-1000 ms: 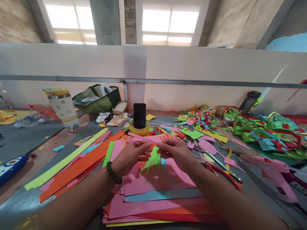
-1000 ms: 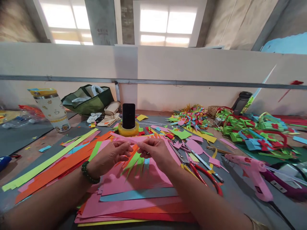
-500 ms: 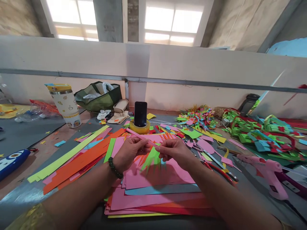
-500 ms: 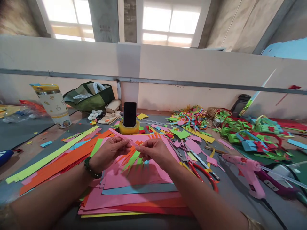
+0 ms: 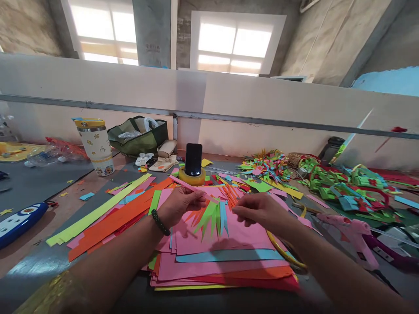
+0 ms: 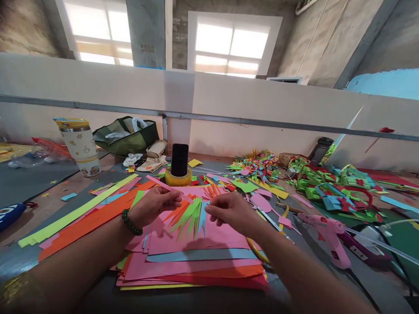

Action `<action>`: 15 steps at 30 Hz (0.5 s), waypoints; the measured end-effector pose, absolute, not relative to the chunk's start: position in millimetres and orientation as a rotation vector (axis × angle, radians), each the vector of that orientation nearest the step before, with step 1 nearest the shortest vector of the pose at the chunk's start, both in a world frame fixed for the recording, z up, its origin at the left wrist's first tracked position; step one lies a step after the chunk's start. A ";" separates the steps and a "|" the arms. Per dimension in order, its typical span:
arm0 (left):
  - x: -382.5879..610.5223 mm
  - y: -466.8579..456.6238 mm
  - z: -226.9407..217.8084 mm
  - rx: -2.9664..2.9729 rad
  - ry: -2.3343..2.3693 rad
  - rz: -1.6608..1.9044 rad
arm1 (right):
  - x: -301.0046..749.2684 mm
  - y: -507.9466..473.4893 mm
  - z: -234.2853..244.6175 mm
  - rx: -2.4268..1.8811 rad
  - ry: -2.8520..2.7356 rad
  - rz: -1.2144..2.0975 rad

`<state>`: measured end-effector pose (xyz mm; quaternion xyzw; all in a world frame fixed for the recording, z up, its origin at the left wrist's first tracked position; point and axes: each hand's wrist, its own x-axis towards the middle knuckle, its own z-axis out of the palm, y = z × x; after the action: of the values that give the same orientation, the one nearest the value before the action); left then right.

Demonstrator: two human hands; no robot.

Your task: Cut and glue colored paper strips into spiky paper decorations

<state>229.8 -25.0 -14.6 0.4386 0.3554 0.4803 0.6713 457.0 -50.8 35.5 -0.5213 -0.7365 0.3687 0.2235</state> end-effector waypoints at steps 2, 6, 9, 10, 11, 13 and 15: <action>228.4 -25.5 -13.3 0.985 0.787 1.076 | 489.8 -63.7 37.6 -1.658 -2.197 0.579; 229.0 -28.2 -12.3 1.008 0.773 1.007 | 551.4 -81.3 7.1 -2.159 -2.184 -0.038; 230.2 -29.7 -13.0 1.045 0.797 0.952 | 569.1 -80.3 -24.5 -2.195 -2.224 -0.015; 230.2 -29.8 -13.4 1.056 0.802 0.938 | 569.7 -78.0 -30.6 -2.191 -2.200 0.022; 229.7 -29.5 -13.6 1.066 0.804 0.926 | 568.9 -75.6 -33.5 -2.195 -2.158 0.065; 227.9 -28.4 -13.6 1.083 0.810 0.916 | 567.1 -73.6 -29.8 -2.209 -2.078 0.156; 225.4 -26.9 -12.7 1.089 0.823 0.917 | 569.2 -78.9 -18.6 -2.216 -1.995 0.229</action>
<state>225.4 -26.9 -12.7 0.4853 0.3666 0.4087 0.6805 569.2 -78.9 -18.6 -0.7389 -0.6652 0.0763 0.0753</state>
